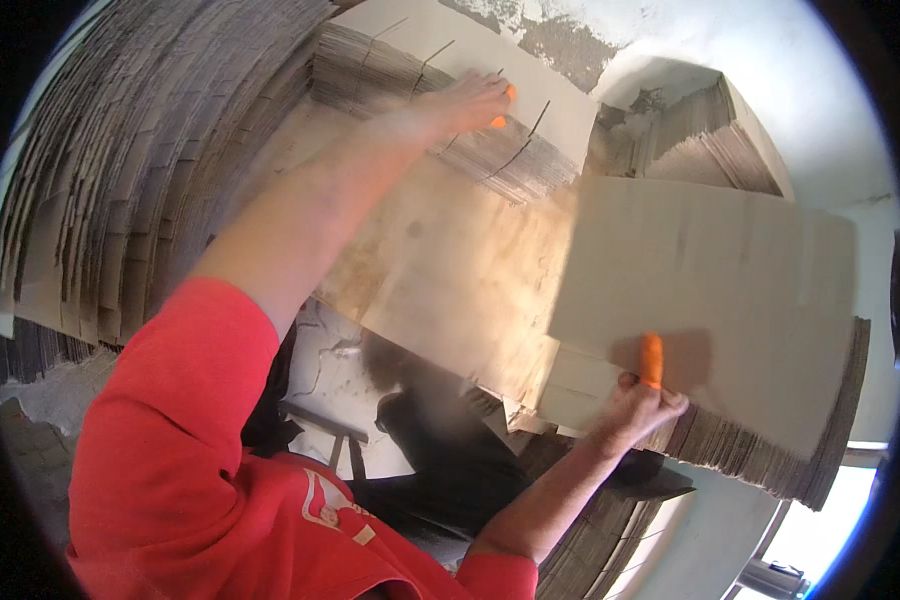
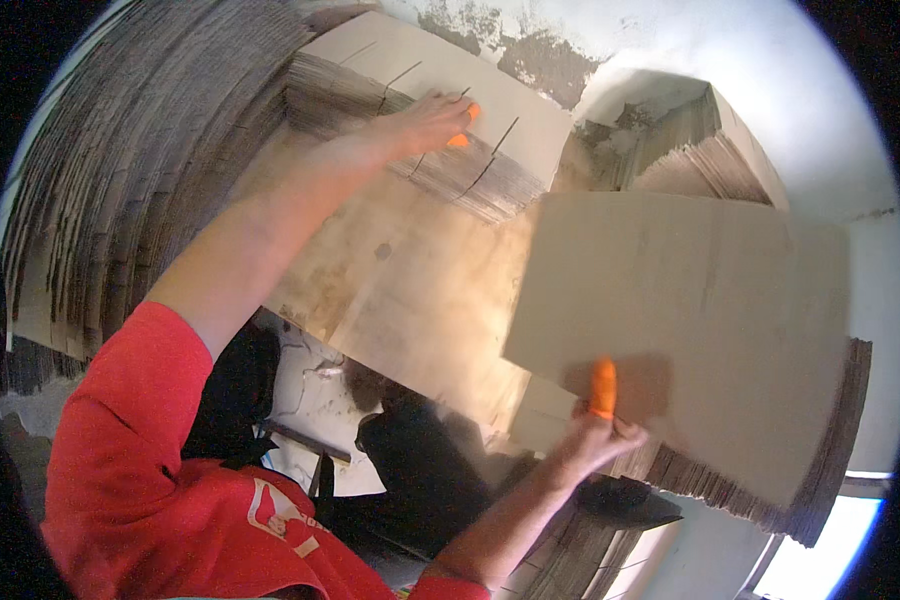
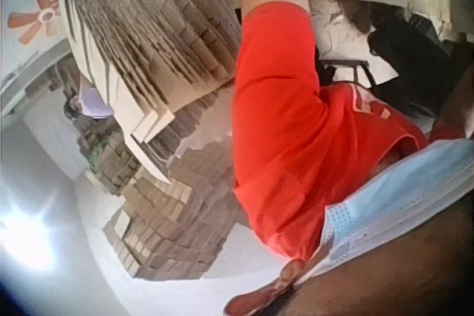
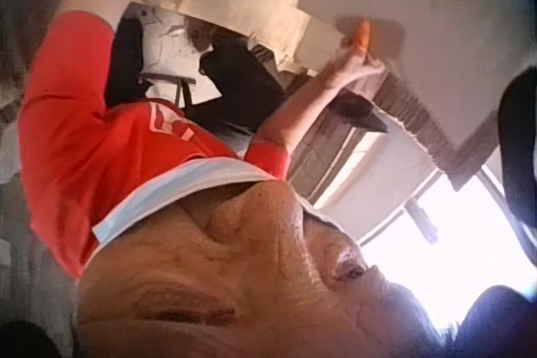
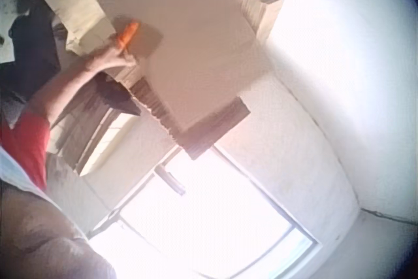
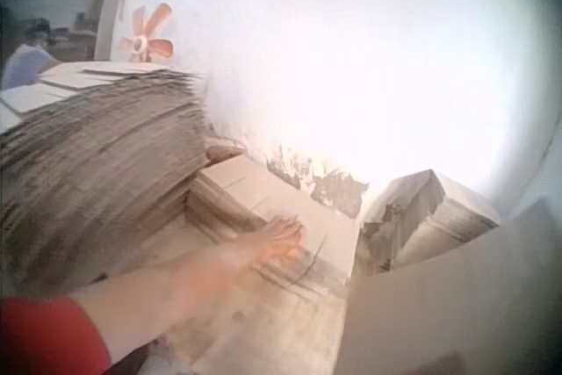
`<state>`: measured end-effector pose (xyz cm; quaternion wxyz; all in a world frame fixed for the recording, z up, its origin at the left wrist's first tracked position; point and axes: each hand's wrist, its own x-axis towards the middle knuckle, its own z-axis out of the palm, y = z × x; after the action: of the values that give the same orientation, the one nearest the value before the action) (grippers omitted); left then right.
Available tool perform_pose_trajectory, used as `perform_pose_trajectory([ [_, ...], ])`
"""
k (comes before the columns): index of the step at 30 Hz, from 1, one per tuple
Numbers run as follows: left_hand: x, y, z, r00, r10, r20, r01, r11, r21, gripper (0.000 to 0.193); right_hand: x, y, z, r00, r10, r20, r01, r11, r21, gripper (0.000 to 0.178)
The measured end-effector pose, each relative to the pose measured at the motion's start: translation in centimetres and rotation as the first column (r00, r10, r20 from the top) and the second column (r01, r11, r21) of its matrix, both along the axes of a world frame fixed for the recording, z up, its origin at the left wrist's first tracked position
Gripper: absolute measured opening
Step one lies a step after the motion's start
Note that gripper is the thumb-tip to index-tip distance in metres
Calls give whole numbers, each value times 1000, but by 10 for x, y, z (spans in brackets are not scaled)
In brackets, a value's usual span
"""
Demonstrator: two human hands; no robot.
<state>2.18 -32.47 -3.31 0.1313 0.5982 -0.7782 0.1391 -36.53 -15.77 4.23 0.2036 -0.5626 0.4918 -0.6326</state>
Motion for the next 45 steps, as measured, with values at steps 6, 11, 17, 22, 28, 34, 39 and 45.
perform_pose_trajectory([
  [6, 6, -16, -1, 993, -98, 63, 98, 995, 1, 12, 45, -7, -16, 933, 286, 219, -337, 907, 252, 22],
  [11, 19, -30, 15, 760, -63, -647, 138, 988, 66, 13, 47, -8, -31, 904, 314, 289, -404, 849, 341, 22],
  [17, 5, -30, 12, 940, -324, -110, 275, 905, -324, 8, 52, -7, -31, 897, 316, 309, -408, 861, 304, 24],
  [22, -45, 13, 24, 885, -317, 340, 406, 884, -231, 12, 53, -3, -30, 950, 201, 240, -269, 917, 296, 27],
  [28, -69, 43, 8, 839, -405, 363, 503, 833, -232, 18, 64, -2, -19, 983, 113, 147, -152, 945, 289, 19],
  [34, -96, 80, -7, 774, -595, 214, 629, 760, -162, 23, 47, -9, -34, 974, 223, 47, -227, 930, 289, 23],
  [39, -136, 162, -34, 746, -621, 239, 664, 721, -199, 35, 61, -14, -39, 991, 133, -18, -118, 926, 357, 26],
  [45, -112, 139, 34, 747, -379, -547, 399, 913, -87, 61, 81, -11, -36, 991, 73, 110, -109, 925, 365, 30],
])
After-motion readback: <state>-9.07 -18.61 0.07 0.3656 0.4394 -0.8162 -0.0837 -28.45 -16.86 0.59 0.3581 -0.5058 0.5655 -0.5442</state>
